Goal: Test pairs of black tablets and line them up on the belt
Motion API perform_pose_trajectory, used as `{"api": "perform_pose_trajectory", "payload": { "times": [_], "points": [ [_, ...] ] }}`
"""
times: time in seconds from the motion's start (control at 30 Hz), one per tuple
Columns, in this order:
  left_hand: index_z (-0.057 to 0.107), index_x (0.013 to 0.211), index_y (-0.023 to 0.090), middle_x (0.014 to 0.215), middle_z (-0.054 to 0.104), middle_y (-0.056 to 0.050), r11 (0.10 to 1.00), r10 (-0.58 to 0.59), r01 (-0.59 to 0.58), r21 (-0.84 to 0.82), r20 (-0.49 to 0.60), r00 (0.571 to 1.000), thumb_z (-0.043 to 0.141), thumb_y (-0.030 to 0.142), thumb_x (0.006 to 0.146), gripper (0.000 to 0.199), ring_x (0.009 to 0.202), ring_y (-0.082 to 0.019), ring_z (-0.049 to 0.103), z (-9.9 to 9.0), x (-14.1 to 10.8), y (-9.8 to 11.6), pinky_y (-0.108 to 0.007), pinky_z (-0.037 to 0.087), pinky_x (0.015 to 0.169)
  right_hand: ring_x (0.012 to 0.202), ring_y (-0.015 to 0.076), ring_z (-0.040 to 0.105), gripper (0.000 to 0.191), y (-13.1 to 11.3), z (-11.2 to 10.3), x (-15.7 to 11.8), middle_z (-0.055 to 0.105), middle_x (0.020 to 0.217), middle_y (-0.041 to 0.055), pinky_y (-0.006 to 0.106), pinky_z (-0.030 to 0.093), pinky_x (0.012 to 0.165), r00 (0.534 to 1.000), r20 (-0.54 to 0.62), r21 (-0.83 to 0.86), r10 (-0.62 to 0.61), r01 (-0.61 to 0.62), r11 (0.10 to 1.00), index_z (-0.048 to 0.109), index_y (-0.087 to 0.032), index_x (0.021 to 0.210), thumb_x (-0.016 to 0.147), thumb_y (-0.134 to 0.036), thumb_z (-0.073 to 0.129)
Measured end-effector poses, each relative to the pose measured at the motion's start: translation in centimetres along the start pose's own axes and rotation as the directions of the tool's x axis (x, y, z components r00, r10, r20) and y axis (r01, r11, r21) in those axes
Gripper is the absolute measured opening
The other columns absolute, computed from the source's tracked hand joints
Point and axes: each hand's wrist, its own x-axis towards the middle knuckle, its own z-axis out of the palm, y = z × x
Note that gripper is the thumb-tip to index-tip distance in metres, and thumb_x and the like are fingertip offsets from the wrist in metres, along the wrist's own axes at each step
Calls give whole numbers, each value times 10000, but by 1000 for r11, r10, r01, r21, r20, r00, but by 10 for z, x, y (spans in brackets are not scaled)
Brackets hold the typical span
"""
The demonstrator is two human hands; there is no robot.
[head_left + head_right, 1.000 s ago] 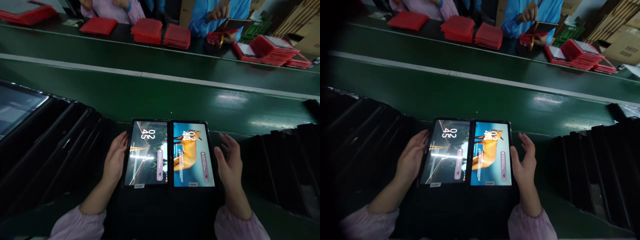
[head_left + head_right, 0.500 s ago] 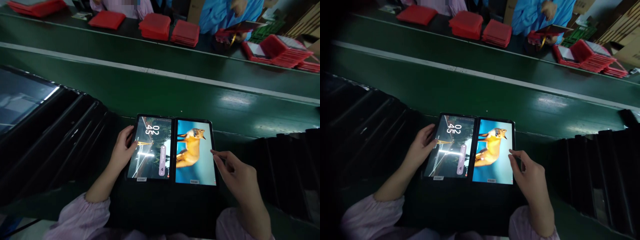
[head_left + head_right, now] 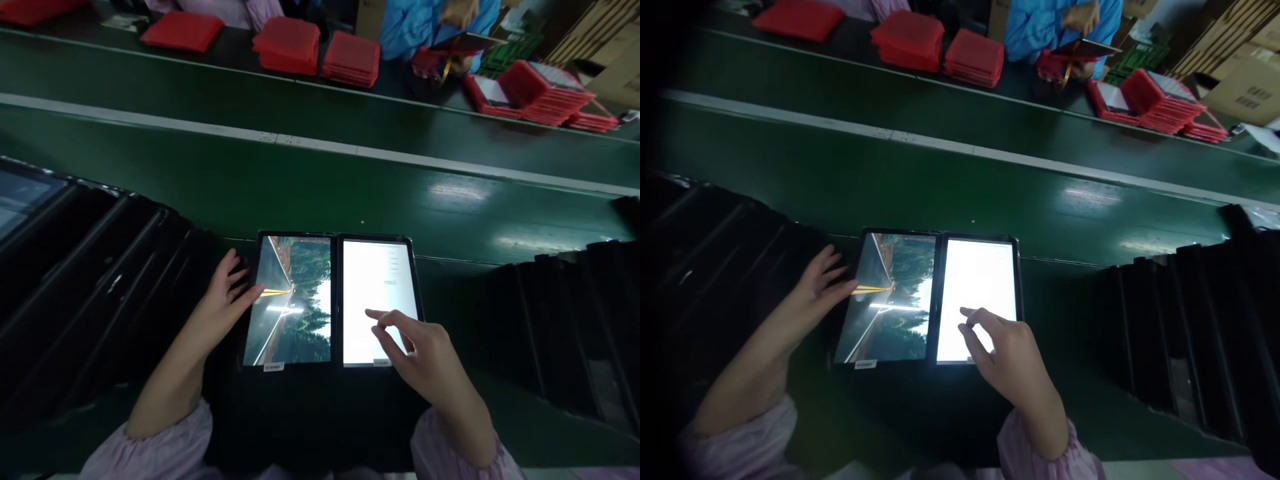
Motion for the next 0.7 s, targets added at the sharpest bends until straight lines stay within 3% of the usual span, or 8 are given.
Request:
{"api": "perform_pose_trajectory", "payload": {
  "times": [0.2, 0.4, 0.57, 0.7],
  "points": [
    [562, 1499, 264, 1664, 494, -158, 994, -75, 75, 81, -4, 997, 805, 472, 721, 841, 1525, -436, 473, -10, -1, 5, -587, 537, 1149, 323, 101, 533, 268, 1, 1, 0, 844, 1129, 61, 270, 473, 361, 1000, -9, -23, -25, 25, 999, 635, -260, 819, 1061, -353, 567],
    [372, 1643, 270, 1677, 467, -183, 986, -10, -4, 168, 85, 996, 694, 564, 817, 934, 1448, -417, 562, -6, -4, 4, -649, 521, 1130, 267, 90, 482, 275, 4, -10, -7, 851, 1063, 53, 251, 380, 294, 999, -12, 11, -52, 52, 999, 646, -259, 778, 1042, -301, 583],
    [96, 1724, 285, 1768, 287, -207, 947, 23, -108, 302, 271, 962, 693, 644, 829, 1135, 1569, -454, 397, -19, -22, -6, -686, 423, 1196, 440, 115, 690, 334, 6, -19, -27, 866, 997, 77, 235, 517, 453, 971, 126, -21, -205, 209, 978, 667, -222, 773, 1071, -239, 517],
    [24, 1725, 356, 1826, 76, -162, 856, 45, -204, 475, 325, 945, 704, 678, 842, 1160, 1628, -505, 228, -23, -54, -24, -704, 406, 1200, 603, 162, 792, 389, 10, -14, -46, 867, 990, 78, 257, 571, 540, 948, 191, -114, -253, 277, 954, 679, -223, 799, 1108, -273, 448]
  ]
}}
